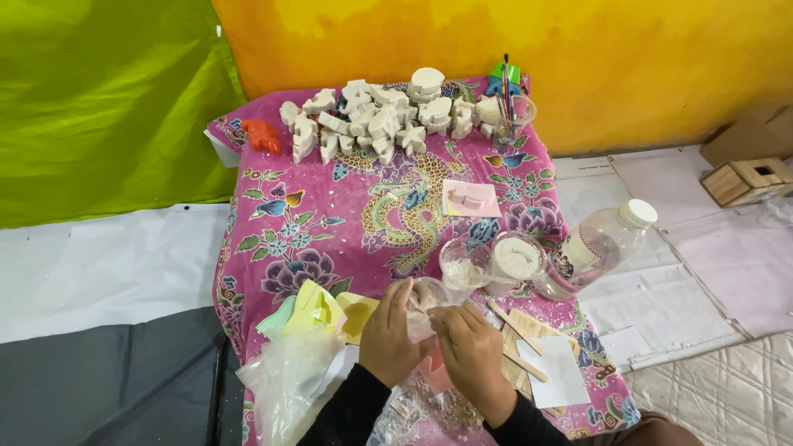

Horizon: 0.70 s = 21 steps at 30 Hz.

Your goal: Preparing and assembling small craft figurines using molds and liquid mixtures

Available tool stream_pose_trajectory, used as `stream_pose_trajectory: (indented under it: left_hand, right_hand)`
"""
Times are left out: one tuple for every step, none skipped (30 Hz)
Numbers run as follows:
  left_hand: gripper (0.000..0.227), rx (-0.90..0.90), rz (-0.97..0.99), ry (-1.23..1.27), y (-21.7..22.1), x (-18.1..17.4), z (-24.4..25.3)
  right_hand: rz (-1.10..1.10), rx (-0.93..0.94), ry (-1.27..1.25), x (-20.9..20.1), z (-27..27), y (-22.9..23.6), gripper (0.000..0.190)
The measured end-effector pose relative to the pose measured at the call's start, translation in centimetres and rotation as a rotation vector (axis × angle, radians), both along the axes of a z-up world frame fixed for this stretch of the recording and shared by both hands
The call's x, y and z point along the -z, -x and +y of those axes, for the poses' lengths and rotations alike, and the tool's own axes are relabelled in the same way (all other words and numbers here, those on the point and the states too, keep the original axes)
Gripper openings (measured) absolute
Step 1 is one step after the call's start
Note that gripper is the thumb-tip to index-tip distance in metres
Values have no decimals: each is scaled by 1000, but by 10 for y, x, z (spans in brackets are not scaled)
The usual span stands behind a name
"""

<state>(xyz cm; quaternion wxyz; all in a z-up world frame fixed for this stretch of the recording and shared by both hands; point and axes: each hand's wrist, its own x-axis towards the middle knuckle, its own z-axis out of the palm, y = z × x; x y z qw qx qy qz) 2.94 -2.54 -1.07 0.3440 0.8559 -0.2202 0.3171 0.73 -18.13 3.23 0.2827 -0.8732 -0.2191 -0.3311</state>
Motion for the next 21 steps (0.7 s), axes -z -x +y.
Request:
stream_pose_trajectory:
  left_hand:
    - [85,2,3,0,0,-5,-1]
    - [81,-4,1,29,-1,-10,-2]
    - [83,-9,-1,58,-2,-15,-4]
    - [83,-7,-4,59,-3,-11,-3]
    - [91,-17,84,66,-4,-7,-3]
    - [100,-26,175,73,-5,-3,-3]
    - [100,-25,173,75,-9,-6,0]
    - [114,-22,320,60,-12,-8,3]
    - [129,-19,467,43,-15,-10,4]
    - [129,-6,467,42,-17,-12,5]
    - [118,-19,380,68,-18,-14,6]
    - [109,-35,294,95,-20,-16,7]
    - [109,-23,294,95,-21,-21,6]
    - [109,-61,416,88,-21,-26,6]
    - [110,-99,538,79,-22,-31,6]
    - [110,-94,539,76,-24,-28,6]
    - [111,-101,498,26,-25,-26,6]
    - [112,-111,453,-23,-28,-23,7]
    - [112,-108,451,-24,-28,-23,7]
    - [117,-122,417,-43,-28,-23,7]
    - [122,-135,382,-61,-28,-23,7]
  right_hand:
    - [3,2,0,1,2,-2,8]
    - [-6,51,126,2,5,-5,8]
    - [-14,100,252,2,7,-7,8]
    - [-17,102,252,8,2,-10,8]
    - [32,105,245,13,-3,-12,13]
    - [83,107,240,18,-9,-14,24]
    - [81,108,241,12,-15,-11,24]
    - [71,83,154,7,-23,-7,44]
    - [61,58,66,1,-31,-2,65]
    - [61,71,68,4,-51,-4,65]
    - [-171,156,-129,7,-71,-5,45]
    - [-407,237,-323,10,-92,-6,26]
    - [-410,247,-319,-1,-106,-10,26]
    - [-386,345,-409,-12,-118,-15,43]
    - [-360,442,-500,-23,-131,-18,64]
    - [-360,448,-500,-29,-141,-24,64]
    - [-72,479,-645,-35,-149,-30,96]
    - [220,497,-781,-42,-158,-38,129]
    - [218,499,-783,-41,-162,-45,129]
    - [310,466,-828,-39,-167,-54,130]
    - [402,431,-872,-38,-171,-62,136]
